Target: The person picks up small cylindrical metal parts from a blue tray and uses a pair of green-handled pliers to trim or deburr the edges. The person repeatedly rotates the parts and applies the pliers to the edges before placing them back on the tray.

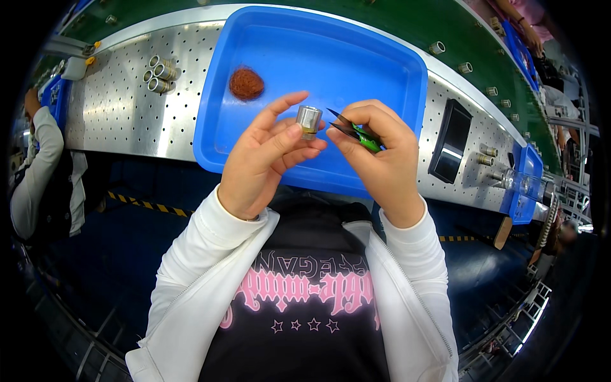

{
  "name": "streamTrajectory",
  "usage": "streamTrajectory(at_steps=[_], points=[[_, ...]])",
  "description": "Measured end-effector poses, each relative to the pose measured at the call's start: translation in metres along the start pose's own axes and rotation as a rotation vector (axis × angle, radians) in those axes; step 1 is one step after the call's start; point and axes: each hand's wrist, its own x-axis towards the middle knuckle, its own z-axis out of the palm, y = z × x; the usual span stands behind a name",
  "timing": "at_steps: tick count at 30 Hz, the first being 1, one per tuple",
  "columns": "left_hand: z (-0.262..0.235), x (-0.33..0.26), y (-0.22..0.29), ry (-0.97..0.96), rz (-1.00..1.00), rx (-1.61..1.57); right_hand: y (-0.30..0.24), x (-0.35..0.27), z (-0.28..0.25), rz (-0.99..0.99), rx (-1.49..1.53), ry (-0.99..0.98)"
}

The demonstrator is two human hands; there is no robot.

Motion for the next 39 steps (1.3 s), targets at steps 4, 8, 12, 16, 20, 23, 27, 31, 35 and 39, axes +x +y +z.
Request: streamTrajectory(at_steps=[4,8,12,16,20,23,27,31,35,39], points=[[0.0013,0.0001,-0.0001,0.001,-0.005,-0.027,0.0025,0.0001,0.0001,-0.025,0.007,0.012],[0.0001,0.0008,-0.0011,-0.005,0.011,0.028,0.0016,0.0005,-0.0001,-0.039,0.003,0.006],[0.0019,0.0011,-0.0004,-0.018,-0.004,-0.007,0.0039,-0.0001,0.0002,-0.064,0.02,0.024],[0.0029,0.0011,-0.0025,-0.018,0.02,0.041,0.0062,0.0001,0.0011,-0.097,0.016,0.026],[0.0024,0.001,-0.0029,-0.019,0.03,0.088,0.0051,0.0005,0.001,-0.107,0.008,0.009],[0.003,0.0009,-0.0012,-0.042,0.005,0.191,0.0061,0.0,0.0007,-0.126,0.001,0.012],[0.0053,-0.0009,-0.0051,-0.056,0.056,0.281,0.007,-0.0005,0.0003,-0.143,0.01,0.021],[0.0051,-0.0027,-0.0069,-0.091,0.081,0.291,0.0049,-0.0007,-0.0009,-0.166,0.007,0.027],[0.0054,-0.0031,-0.0077,-0.112,0.095,0.286,0.0024,-0.0009,-0.0022,-0.188,-0.006,0.034],[0.0075,-0.0047,-0.0053,-0.104,0.08,0.316,0.0021,-0.0007,-0.0024,-0.218,-0.029,0.042]])
